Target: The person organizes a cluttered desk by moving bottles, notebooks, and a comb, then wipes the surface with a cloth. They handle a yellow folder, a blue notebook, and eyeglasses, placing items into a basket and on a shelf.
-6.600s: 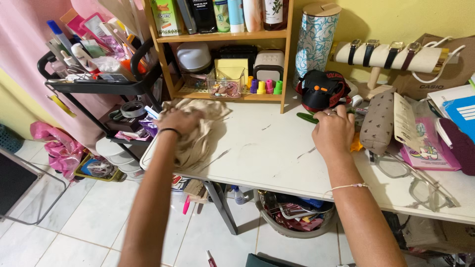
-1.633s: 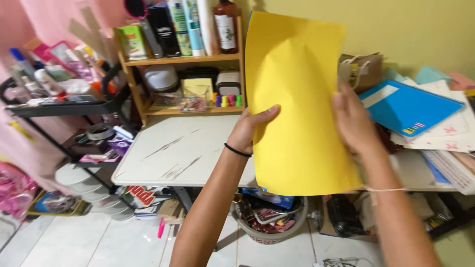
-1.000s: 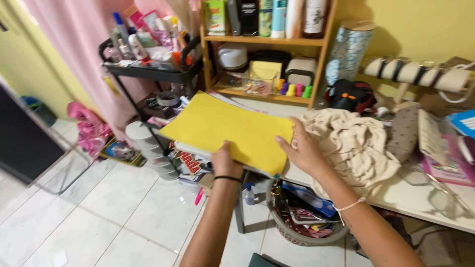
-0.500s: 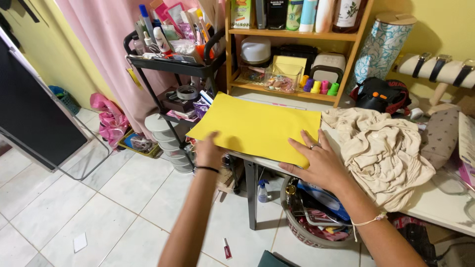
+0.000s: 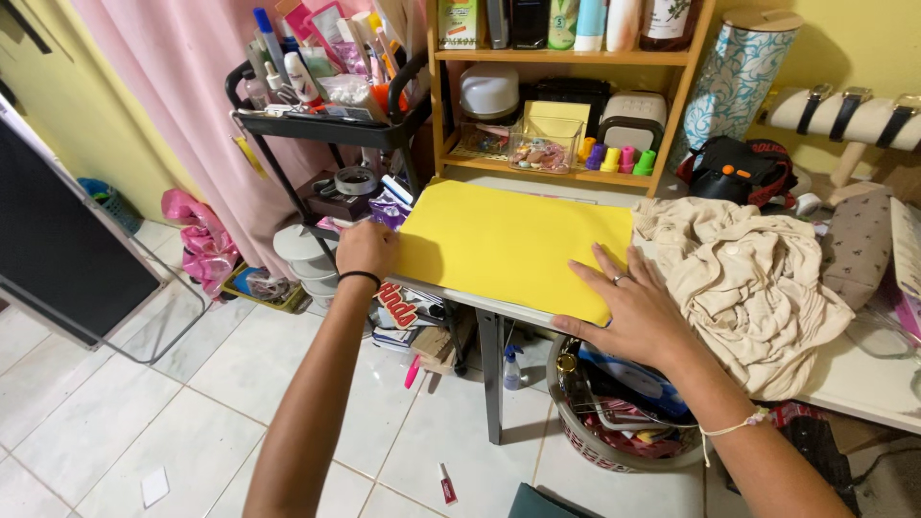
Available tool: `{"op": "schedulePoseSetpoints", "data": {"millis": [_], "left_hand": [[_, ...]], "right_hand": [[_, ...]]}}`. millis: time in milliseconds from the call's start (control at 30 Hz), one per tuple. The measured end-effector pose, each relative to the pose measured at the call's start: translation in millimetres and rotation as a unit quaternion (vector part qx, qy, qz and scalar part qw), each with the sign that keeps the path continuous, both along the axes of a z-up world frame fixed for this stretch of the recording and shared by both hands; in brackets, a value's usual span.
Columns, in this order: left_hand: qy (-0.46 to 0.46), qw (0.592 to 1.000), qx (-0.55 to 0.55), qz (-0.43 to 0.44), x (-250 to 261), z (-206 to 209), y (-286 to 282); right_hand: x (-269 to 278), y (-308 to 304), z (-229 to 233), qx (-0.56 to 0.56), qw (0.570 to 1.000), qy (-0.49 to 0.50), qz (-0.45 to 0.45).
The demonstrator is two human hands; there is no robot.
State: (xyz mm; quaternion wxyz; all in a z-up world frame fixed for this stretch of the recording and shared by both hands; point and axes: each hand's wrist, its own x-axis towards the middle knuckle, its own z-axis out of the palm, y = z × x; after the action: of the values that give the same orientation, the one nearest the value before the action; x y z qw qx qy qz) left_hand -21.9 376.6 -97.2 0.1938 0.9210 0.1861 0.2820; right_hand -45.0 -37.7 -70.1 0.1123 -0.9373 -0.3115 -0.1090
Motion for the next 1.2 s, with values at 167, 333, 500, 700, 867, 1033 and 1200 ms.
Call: {"op": "schedulePoseSetpoints", "data": {"millis": [167,333,500,700,867,1033,1200], "left_hand": [[-0.015,0.996,-0.006,-0.088,43.2,-16.8,12.5],[0.003,1.0,0.019,-0.019,62.7,-30.0,2.1],[0.006,0.998,-0.011,-0.068,63.4,-20.6,19.8],[-0.04,0.988,-0.088,-0.117,65.8,-19.8,36.5],[-0.023,0.987,-0.107,-0.117,66.4,-22.8,35.7],[-0.032,0.985,-0.099,-0.138,67.9,-25.3,36.8],[-0.052,0.983,-0.082,-0.159,67.8,-27.3,38.5]], "right_hand": [[4.8,1.5,-1.9,0.022,1.0,0.012,0.014],[3.7,-2.2,1.5,0.049,0.999,0.021,0.011],[7.2,-5.2,-2.8,0.092,0.995,0.017,0.035],[12.3,-7.8,-7.4,0.174,0.983,0.03,0.058],[7.6,-8.7,-6.1,0.148,0.989,0.001,-0.004],[6.5,-8.5,-4.5,0.177,0.984,0.011,0.014],[5.0,-9.9,-5.6,0.181,0.983,-0.031,0.028]]}}
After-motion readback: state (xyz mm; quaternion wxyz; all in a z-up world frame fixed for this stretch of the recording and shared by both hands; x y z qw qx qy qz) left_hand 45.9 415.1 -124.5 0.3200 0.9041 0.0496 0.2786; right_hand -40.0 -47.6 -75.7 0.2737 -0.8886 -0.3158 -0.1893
